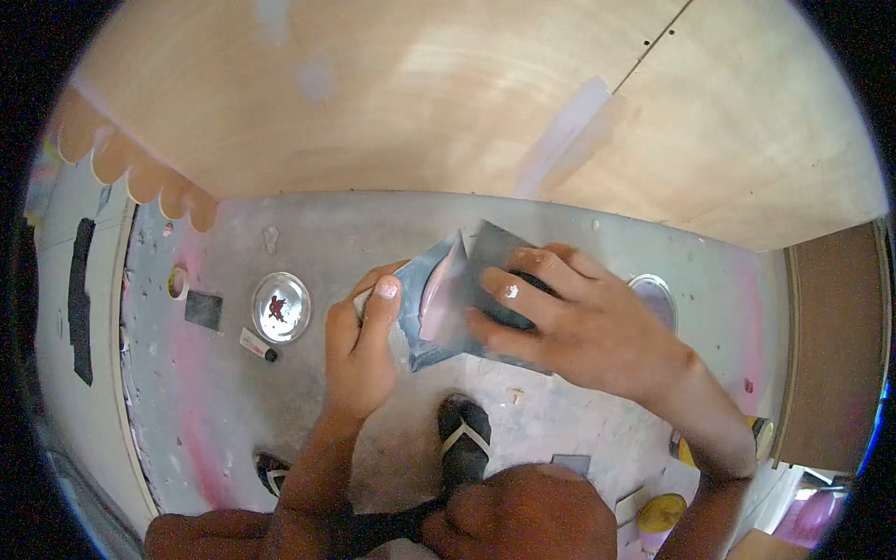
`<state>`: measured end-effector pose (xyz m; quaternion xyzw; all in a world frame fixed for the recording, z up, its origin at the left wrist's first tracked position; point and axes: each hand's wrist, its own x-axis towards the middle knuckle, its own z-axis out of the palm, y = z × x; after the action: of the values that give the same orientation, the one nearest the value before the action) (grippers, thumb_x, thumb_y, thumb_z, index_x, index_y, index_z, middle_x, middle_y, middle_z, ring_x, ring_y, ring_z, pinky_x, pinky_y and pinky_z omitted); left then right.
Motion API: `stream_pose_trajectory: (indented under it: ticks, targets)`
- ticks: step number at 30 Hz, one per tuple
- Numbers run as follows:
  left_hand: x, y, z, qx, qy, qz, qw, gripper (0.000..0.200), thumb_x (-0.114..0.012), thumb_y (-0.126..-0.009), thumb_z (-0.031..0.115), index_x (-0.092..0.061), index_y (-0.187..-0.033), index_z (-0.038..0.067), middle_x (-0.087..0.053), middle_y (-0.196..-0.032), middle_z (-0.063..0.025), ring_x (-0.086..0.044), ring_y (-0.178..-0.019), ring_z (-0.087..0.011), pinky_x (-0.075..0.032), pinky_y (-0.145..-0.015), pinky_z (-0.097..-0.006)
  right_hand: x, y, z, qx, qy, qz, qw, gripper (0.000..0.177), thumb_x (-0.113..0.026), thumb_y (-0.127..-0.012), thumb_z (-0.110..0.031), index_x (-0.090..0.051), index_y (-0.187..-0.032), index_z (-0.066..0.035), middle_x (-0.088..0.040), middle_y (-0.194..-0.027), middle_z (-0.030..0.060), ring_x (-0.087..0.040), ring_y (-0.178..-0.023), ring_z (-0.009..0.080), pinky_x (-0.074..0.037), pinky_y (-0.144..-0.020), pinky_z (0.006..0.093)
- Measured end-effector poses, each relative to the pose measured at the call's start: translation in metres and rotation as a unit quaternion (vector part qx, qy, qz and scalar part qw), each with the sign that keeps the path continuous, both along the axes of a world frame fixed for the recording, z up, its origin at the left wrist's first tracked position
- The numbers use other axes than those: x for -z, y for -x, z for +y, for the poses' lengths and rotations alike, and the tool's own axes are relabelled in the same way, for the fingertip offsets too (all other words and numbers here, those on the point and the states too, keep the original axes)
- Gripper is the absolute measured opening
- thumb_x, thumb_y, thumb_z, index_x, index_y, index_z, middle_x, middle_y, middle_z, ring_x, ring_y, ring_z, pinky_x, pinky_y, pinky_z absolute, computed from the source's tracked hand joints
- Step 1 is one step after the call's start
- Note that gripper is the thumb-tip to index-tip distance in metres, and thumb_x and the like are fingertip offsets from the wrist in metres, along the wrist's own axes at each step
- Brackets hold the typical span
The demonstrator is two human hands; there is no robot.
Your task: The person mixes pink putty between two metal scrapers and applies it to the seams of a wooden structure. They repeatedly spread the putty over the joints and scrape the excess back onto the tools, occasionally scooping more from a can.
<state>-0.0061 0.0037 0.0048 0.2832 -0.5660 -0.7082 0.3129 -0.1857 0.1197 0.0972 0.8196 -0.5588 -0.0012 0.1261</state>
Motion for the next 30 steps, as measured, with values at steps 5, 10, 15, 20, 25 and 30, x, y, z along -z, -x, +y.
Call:
stream_pose_trajectory:
  ticks: [5, 10, 15, 20, 25, 30]
  targets:
    - [-0.006, -0.001, 0.001, 0.006, 0.026, -0.001, 1.000, 0.038, -0.045, -0.101, 0.027, -0.064, -0.110, -0.005, -0.064, -0.082, -0.0054, -0.054, -0.074, -0.0086, -0.045, -0.067, -0.0247, 0.014, -0.003, -0.002, 0.007, 0.022, -0.029, 0.999, 0.035, -0.059, -0.074, -0.023, -0.064, -0.109, -0.021, -0.055, -0.111, 0.0050, -0.055, -0.105, 0.0248, -0.045, -0.090, 0.0369]
    - [-0.006, -0.001, -0.003, -0.002, -0.238, 0.093, 0.967, 0.038, -0.046, -0.101, 0.030, -0.061, -0.113, -0.003, -0.066, -0.096, -0.0094, -0.062, -0.085, -0.0138, -0.050, -0.076, -0.0273, 0.011, -0.015, 0.022, 0.082, 0.007, -0.119, 0.989, 0.039, -0.062, -0.075, -0.020, -0.062, -0.114, -0.021, -0.054, -0.113, 0.0082, -0.052, -0.109, 0.0267, -0.045, -0.091, 0.0386]
    - [0.027, 0.016, 0.020, 0.058, -0.455, 0.255, 0.851, 0.048, -0.045, -0.098, 0.038, -0.053, -0.124, -0.002, -0.064, -0.111, -0.0152, -0.064, -0.099, -0.0252, -0.050, -0.090, -0.0385, 0.100, -0.032, 0.017, 0.121, 0.195, -0.440, 0.868, 0.047, -0.067, -0.072, -0.004, -0.060, -0.118, -0.014, -0.048, -0.117, 0.0169, -0.049, -0.112, 0.0318, -0.041, -0.095, 0.0428]
    - [0.026, 0.018, 0.018, 0.034, -0.355, 0.240, 0.903, 0.046, -0.042, -0.099, 0.036, -0.051, -0.123, -0.002, -0.061, -0.115, -0.0155, -0.061, -0.105, -0.0254, -0.046, -0.096, -0.0392, 0.093, 0.013, 0.017, 0.239, 0.124, -0.347, 0.898, 0.052, -0.057, -0.074, 0.010, -0.055, -0.123, -0.008, -0.054, -0.112, 0.0121, -0.055, -0.100, 0.0268, -0.046, -0.082, 0.0343]
    - [0.031, 0.027, 0.009, -0.105, -0.213, 0.206, 0.949, 0.046, -0.041, -0.100, 0.036, -0.050, -0.123, -0.003, -0.058, -0.115, -0.0134, -0.058, -0.108, -0.0229, -0.045, -0.095, -0.0388, 0.067, -0.045, 0.032, 0.323, 0.316, -0.858, 0.245, 0.024, -0.057, -0.092, -0.020, -0.058, -0.112, -0.007, -0.065, -0.091, 0.0053, -0.064, -0.068, 0.0157, -0.053, -0.052, 0.0249]
    - [0.023, 0.037, 0.017, -0.148, -0.034, 0.234, 0.960, 0.041, -0.038, -0.103, 0.027, -0.052, -0.122, -0.007, -0.057, -0.116, -0.0134, -0.055, -0.106, -0.0180, -0.043, -0.094, -0.0326, 0.088, -0.065, 0.016, 0.325, 0.210, -0.871, 0.301, 0.024, -0.059, -0.088, -0.019, -0.052, -0.106, -0.003, -0.060, -0.081, 0.0043, -0.057, -0.052, 0.0119, -0.042, -0.033, 0.0247]
